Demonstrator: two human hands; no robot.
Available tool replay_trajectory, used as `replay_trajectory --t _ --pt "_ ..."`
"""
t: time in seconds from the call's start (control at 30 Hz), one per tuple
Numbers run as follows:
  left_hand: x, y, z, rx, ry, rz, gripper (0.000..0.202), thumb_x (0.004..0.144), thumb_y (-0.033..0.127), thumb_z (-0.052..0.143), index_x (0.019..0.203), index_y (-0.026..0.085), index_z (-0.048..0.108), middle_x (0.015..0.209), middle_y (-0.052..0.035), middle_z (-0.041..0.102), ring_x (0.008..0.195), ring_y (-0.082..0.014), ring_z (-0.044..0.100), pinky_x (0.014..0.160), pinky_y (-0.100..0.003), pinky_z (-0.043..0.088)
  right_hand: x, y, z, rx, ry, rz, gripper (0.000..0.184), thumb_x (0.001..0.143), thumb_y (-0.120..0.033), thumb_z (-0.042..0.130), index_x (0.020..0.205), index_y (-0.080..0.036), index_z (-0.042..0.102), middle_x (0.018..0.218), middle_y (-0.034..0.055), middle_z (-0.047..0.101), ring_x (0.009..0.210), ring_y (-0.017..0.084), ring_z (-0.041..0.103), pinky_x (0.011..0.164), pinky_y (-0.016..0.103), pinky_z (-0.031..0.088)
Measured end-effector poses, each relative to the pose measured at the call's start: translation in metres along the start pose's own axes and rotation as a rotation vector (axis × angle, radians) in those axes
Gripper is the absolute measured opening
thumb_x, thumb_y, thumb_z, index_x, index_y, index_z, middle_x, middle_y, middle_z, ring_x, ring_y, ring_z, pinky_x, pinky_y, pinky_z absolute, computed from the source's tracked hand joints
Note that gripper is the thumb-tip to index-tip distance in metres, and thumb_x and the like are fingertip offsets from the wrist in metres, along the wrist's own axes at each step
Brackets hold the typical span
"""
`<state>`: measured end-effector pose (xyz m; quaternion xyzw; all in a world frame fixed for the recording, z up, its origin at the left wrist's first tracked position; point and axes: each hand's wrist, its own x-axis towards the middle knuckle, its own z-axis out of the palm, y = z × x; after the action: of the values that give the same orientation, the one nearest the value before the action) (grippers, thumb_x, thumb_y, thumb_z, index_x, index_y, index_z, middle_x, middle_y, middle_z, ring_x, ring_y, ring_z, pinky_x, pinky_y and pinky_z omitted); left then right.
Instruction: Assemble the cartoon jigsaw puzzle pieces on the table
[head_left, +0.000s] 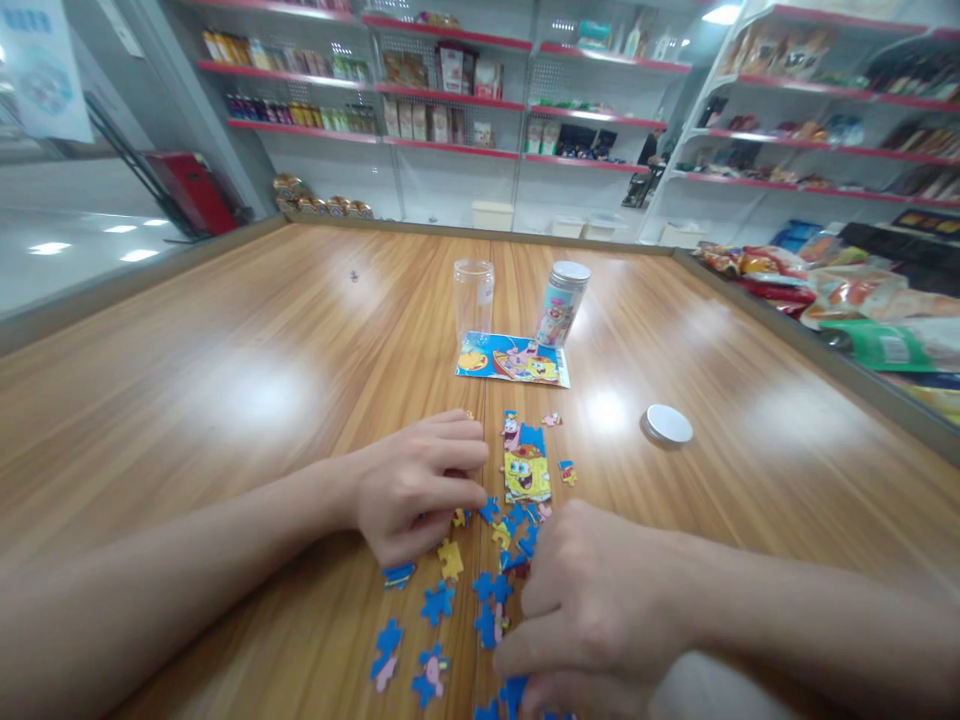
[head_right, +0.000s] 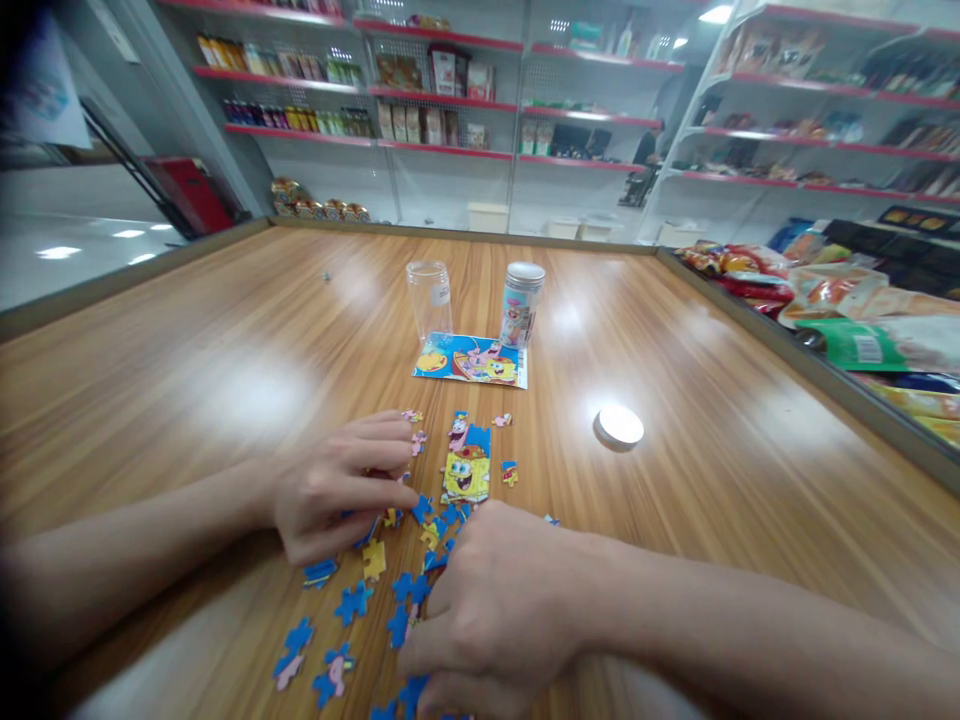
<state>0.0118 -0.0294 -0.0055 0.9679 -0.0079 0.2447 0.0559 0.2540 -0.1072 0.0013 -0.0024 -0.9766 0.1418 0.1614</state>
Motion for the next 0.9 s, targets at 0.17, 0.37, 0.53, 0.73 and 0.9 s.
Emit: replay_trajectory --t 0.17,0.37,0.53,0.73,0.9 --pt "0.001 0.0 -0.001 0.009 0.013 0.011 0.028 0.068 0.016 0.055 0.095 0.019 0.061 0.075 -0.0064 0.052 0.069 -0.0213 0.047 0.067 -0.041 0.042 -0.001 -0.002 -0.002 -0.056 0.0 0.035 0.018 0.095 -0.031 0.055 0.092 -0.017 0.066 0.069 -0.0026 0.063 0.058 0.012 0.05 0.052 0.031 0.029" --pt "0.003 0.001 -0.002 -0.008 0.007 0.004 0.031 0.069 0.014 0.055 0.099 0.018 0.061 0.077 -0.0071 0.054 0.07 -0.0208 0.048 0.069 -0.041 0.044 -0.001 -0.01 0.001 -0.048 0.007 0.052 0.019 0.096 -0.032 0.053 0.096 -0.019 0.066 0.063 -0.0045 0.061 0.054 0.012 0.05 0.048 0.031 0.025" --pt "0.004 0.001 -0.002 -0.018 0.021 0.004 0.031 0.073 0.012 0.055 0.103 0.019 0.061 0.09 -0.0102 0.062 0.083 -0.0238 0.057 0.082 -0.046 0.05 -0.004 -0.009 -0.019 -0.005 -0.095 0.124 0.021 0.088 -0.031 0.06 0.072 -0.019 0.056 0.063 -0.0031 0.061 0.056 0.011 0.049 0.05 0.029 0.026" --pt "0.004 0.001 -0.003 -0.063 -0.013 -0.048 0.035 0.076 0.01 0.057 0.109 0.019 0.063 0.11 -0.013 0.065 0.103 -0.0272 0.06 0.091 -0.047 0.052 0.0 -0.019 -0.037 -0.055 -0.278 0.232 0.037 0.087 -0.055 0.064 0.083 -0.019 0.061 0.057 -0.0036 0.054 0.05 0.011 0.042 0.045 0.029 0.015" --pt "0.006 -0.001 -0.001 -0.079 -0.021 -0.067 0.038 0.077 0.01 0.058 0.113 0.021 0.064 0.121 -0.0146 0.065 0.115 -0.0307 0.061 0.098 -0.052 0.053 0.007 -0.028 -0.035 -0.097 -0.409 0.279 0.037 0.081 -0.053 0.071 0.08 -0.017 0.064 0.05 -0.0038 0.052 0.041 0.011 0.038 0.042 0.029 0.009"
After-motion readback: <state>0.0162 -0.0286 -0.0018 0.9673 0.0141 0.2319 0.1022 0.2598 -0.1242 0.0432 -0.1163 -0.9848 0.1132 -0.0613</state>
